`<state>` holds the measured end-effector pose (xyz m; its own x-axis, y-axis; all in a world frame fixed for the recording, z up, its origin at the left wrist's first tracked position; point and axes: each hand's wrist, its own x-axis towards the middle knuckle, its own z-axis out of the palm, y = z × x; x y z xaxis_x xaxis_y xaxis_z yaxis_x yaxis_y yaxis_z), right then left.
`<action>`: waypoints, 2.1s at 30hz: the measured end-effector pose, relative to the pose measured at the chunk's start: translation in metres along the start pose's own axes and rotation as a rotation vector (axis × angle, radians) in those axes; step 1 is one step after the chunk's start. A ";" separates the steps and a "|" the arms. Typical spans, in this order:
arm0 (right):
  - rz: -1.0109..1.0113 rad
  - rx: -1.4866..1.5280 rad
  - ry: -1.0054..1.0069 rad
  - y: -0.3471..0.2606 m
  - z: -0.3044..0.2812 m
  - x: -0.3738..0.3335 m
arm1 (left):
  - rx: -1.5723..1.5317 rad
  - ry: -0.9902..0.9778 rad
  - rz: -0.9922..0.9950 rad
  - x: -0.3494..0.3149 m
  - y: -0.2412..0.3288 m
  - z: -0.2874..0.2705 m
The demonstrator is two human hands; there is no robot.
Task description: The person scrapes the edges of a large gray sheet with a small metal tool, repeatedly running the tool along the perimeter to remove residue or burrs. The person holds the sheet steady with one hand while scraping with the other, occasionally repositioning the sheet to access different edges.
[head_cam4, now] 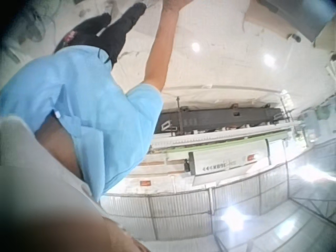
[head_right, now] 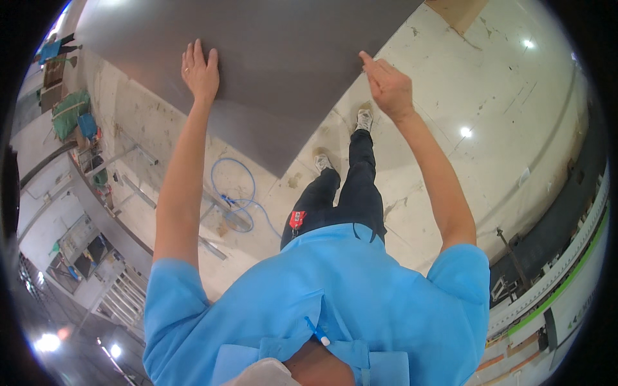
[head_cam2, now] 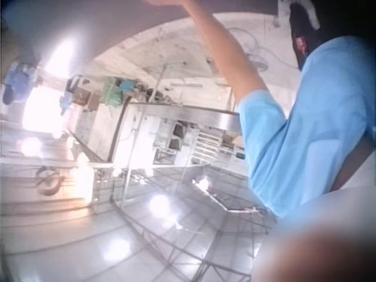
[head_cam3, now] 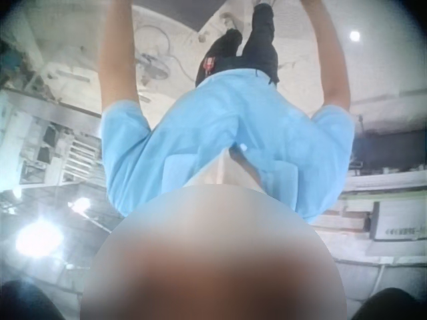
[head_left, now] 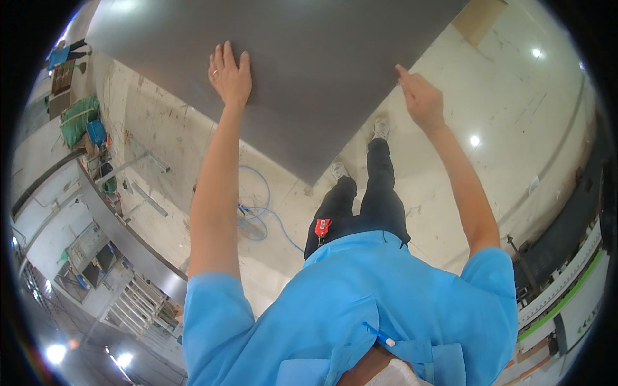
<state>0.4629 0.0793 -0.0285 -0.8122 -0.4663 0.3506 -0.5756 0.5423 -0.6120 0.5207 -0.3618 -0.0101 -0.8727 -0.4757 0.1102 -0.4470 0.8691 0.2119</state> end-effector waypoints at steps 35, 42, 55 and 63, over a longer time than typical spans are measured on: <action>1.076 0.303 0.197 0.042 -0.017 -0.211 | -0.074 -0.208 0.873 0.029 0.360 0.079; 1.332 0.531 0.229 0.063 -0.005 -0.218 | -0.178 -0.065 0.880 0.134 0.489 0.131; 1.164 0.446 0.351 0.125 -0.048 -0.111 | -0.233 -0.168 0.945 0.139 0.476 0.129; 0.379 0.331 0.253 0.196 -0.079 0.148 | -0.074 -0.081 0.434 0.145 0.302 0.067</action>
<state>0.2224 0.1723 -0.0407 -0.9773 -0.0776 0.1970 -0.2117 0.3723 -0.9037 0.2454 -0.1590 0.0047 -0.9902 -0.0540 0.1289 -0.0228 0.9724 0.2322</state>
